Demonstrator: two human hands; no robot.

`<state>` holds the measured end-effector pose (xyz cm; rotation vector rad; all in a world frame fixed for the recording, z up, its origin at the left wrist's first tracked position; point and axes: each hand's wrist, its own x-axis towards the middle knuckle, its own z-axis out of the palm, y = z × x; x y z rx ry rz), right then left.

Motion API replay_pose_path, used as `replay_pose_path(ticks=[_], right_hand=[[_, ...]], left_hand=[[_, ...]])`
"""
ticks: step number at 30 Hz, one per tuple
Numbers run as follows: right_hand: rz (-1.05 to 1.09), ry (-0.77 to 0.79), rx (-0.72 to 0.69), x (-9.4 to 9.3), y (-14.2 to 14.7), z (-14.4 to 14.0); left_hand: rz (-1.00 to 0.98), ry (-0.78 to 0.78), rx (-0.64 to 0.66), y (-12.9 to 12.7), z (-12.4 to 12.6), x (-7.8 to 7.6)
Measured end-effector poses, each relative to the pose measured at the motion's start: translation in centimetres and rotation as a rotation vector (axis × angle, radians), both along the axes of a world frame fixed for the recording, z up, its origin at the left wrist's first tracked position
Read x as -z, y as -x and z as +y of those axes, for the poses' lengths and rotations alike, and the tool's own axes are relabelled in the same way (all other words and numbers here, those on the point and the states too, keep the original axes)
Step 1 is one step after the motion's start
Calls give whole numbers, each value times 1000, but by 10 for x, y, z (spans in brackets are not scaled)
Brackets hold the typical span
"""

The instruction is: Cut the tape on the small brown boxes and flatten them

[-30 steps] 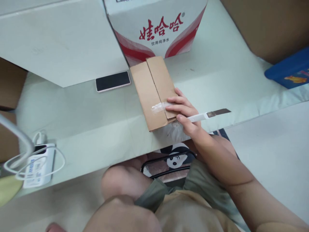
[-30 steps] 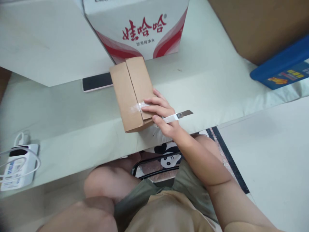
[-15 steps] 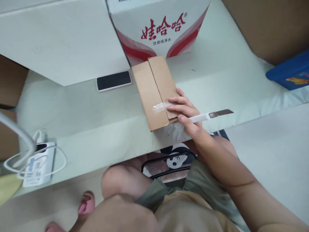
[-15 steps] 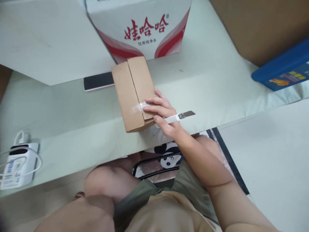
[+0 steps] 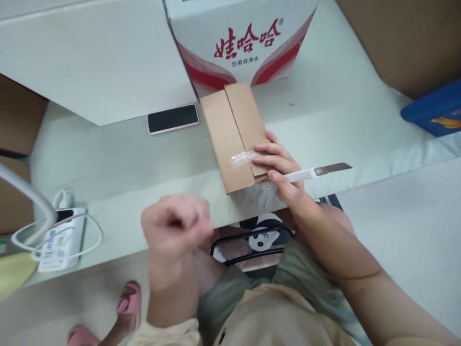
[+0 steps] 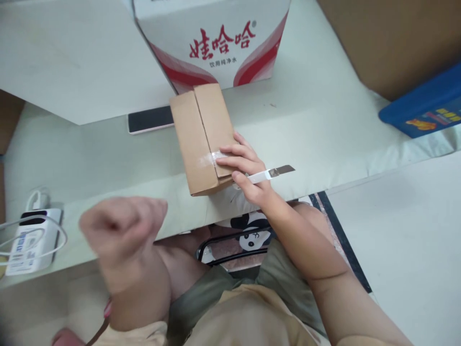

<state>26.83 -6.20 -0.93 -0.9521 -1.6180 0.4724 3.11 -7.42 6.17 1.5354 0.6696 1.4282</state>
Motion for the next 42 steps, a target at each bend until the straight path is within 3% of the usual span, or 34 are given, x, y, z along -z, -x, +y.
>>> replay_pose_path(ticks=[3, 5, 8, 12, 17, 24, 29, 35, 37, 40, 42], right_hand=[[-4, 2, 2, 0, 0, 0], [-16, -5, 7, 0, -1, -1], [-30, -11, -15, -2, -2, -2], [-27, -13, -113, -8, -3, -5], [-5, 36, -183, -14, 2, -8], [418, 29, 221, -14, -16, -3], [334, 204, 108, -28, -21, -11], [329, 39, 5, -62, -5, -32], [372, 28, 66, -65, 0, -32], [375, 10, 298, -62, 7, -28], [348, -33, 340, -59, 11, -26]], left_hand=[[1, -100, -256, -11, 18, 24], [44, -143, -313, -17, 25, 37], [84, -180, -326, -21, 29, 45], [99, -340, -301, -21, 28, 47], [331, -416, -276, -22, 31, 53], [403, -522, -318, -28, 32, 69], [387, -552, -306, -34, 27, 77], [462, -584, -334, -32, 26, 80], [467, -585, -337, -31, 27, 81], [469, -583, -358, -31, 27, 82], [479, -584, -371, -31, 27, 82]])
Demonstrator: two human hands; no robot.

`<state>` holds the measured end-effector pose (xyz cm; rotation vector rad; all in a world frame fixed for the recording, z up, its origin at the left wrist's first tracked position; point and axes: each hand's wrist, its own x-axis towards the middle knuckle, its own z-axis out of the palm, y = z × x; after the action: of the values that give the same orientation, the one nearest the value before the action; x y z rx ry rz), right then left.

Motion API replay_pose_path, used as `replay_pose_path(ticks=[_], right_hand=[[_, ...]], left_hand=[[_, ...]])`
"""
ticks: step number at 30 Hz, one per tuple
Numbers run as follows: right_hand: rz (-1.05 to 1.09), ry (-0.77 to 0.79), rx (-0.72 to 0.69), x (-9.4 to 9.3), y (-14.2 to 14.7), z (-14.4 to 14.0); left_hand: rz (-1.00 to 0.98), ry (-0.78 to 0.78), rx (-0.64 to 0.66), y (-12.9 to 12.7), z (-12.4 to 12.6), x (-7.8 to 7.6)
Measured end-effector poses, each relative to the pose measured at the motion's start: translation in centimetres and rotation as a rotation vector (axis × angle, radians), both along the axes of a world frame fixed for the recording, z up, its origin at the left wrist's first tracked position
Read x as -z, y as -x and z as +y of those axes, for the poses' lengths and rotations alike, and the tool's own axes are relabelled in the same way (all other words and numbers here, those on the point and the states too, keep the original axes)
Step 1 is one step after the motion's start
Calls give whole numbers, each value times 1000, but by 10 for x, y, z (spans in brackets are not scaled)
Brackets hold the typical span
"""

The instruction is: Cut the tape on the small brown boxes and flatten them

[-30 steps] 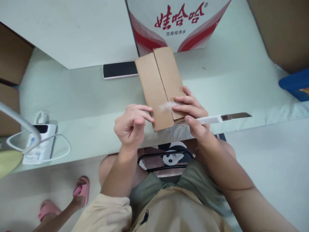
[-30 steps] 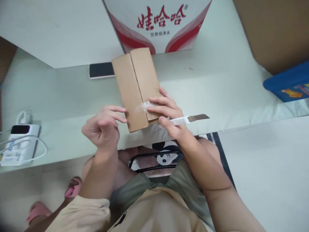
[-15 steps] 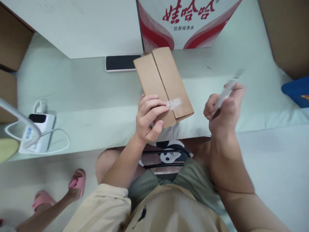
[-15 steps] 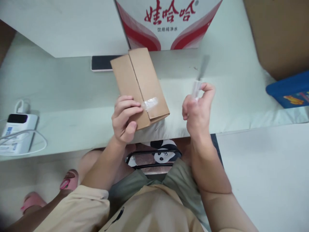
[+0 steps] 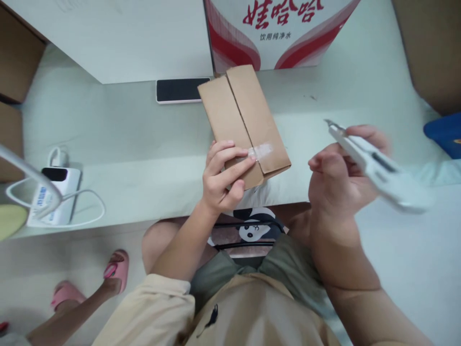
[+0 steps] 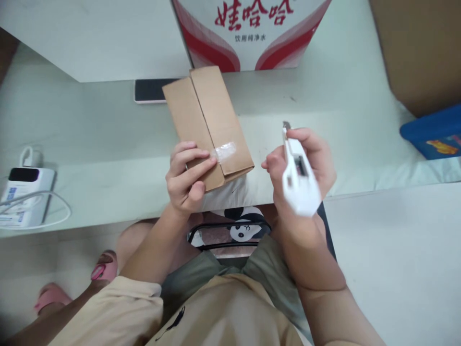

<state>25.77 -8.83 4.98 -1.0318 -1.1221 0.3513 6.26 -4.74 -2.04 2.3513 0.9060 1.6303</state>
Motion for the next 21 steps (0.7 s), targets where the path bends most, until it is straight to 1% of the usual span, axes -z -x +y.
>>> replay_pose_path(ticks=[3, 5, 8, 10, 12, 14, 18, 21], right_hand=[[-85, -36, -26, 1, 3, -5], [-165, 9, -71, -1, 6, -11], [-345, 73, -145, -5, 13, -19], [-492, 73, -168, -9, 17, -20], [-635, 72, -166, -12, 19, -21], [-735, 87, -164, -14, 20, -22], [-790, 106, -119, -14, 25, -26], [-821, 185, -66, -11, 35, -27]], left_hand=[[11, 5, -2, -1, -1, -1], [-1, 17, 12, -1, -2, -4], [-38, 36, 33, -2, -2, -6], [-51, 37, 41, -3, -2, -6], [-40, 32, 34, -3, -2, -5], [-16, 28, 11, -3, -2, -4], [-17, 24, 25, -4, -2, -4], [-41, 27, 44, -5, -2, -5]])
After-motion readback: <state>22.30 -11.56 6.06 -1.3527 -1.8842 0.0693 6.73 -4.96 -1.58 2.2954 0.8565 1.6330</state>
